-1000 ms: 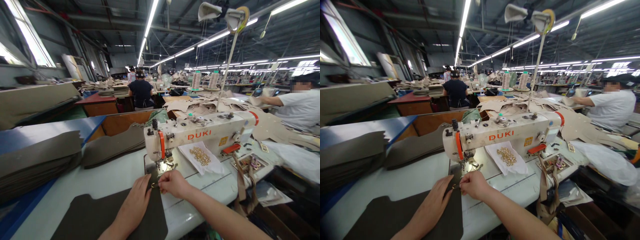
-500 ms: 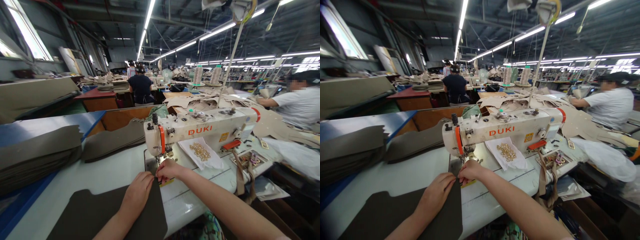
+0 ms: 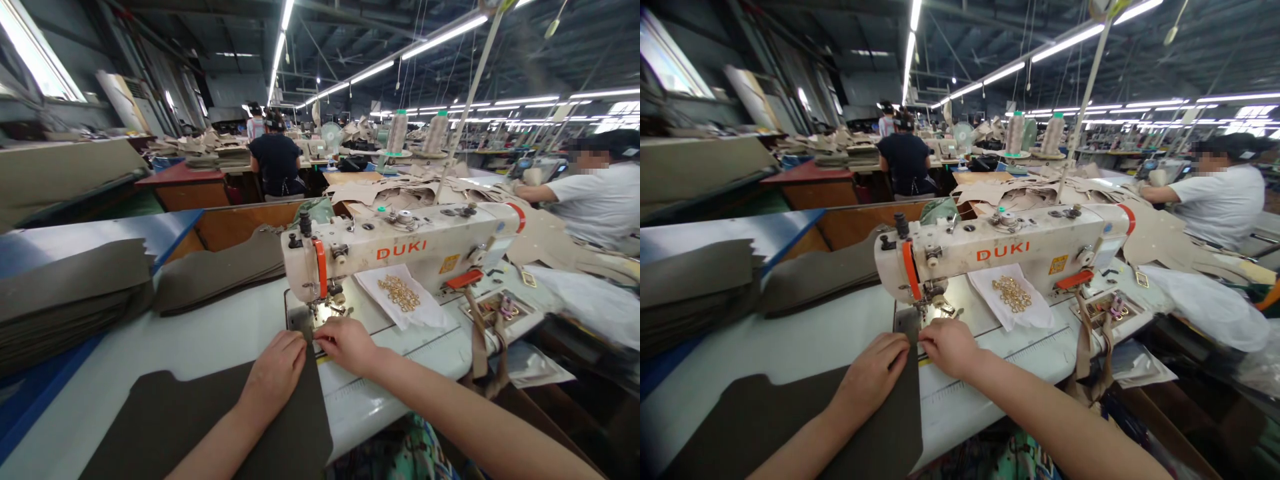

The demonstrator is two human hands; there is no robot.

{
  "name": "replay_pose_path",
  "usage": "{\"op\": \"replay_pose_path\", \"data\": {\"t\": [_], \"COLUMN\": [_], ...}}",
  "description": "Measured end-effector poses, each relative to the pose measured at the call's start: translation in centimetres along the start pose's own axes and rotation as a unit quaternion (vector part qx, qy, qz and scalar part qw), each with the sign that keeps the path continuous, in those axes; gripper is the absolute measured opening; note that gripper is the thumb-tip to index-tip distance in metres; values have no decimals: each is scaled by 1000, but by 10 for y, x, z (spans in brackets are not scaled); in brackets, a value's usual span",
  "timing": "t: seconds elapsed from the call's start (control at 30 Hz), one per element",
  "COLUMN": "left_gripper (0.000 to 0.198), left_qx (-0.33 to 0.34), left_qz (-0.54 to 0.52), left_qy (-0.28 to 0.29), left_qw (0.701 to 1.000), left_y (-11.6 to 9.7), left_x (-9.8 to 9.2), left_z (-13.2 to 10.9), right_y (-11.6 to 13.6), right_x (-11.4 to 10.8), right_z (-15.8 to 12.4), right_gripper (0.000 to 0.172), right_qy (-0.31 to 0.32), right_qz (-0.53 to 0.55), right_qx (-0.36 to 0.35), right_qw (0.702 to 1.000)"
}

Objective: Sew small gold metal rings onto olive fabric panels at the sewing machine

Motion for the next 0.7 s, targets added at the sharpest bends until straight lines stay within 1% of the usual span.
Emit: {"op": "replay_pose_path", "data": {"t": [0.07, 0.13, 0.2, 0.37, 0.53, 0.7], "left_gripper": [21, 21, 22, 24, 26, 25], "left_qx": [6, 6, 6, 19, 22, 20], "left_qz": [3, 7, 11, 8, -7, -18], "left_qy": [-5, -6, -4, 6, 10, 18], "left_qw": [1000, 1000, 1000, 1000, 1000, 999], "left_y": [-2, -3, -4, -5, -5, -3], "left_x": [-1, -2, -1, 0, 1, 3], "left_z": [1, 2, 2, 1, 2, 2], "right_y": [6, 12, 15, 20, 22, 22], "right_x": [1, 4, 7, 8, 7, 10], "right_z": [-11, -20, -23, -25, -28, -28], "right_gripper": [16, 18, 18, 16, 12, 13], "right_qy": [-41, -93, -127, -146, -146, -139], "right_qz": [-63, -133, -177, -215, -231, -240], "right_qx": [-77, -149, -186, -216, -226, -234], "right_qw": [994, 975, 958, 941, 935, 932]}}
Point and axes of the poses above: each hand's wrist, its own z-axis towards the middle knuckle, its own x-axis out of the palm, y = z × x, the point moved 8 cm from there along z, towards the middle knuckle, and after that the axes turned 12 degrees about x, right-handed, at the moved point
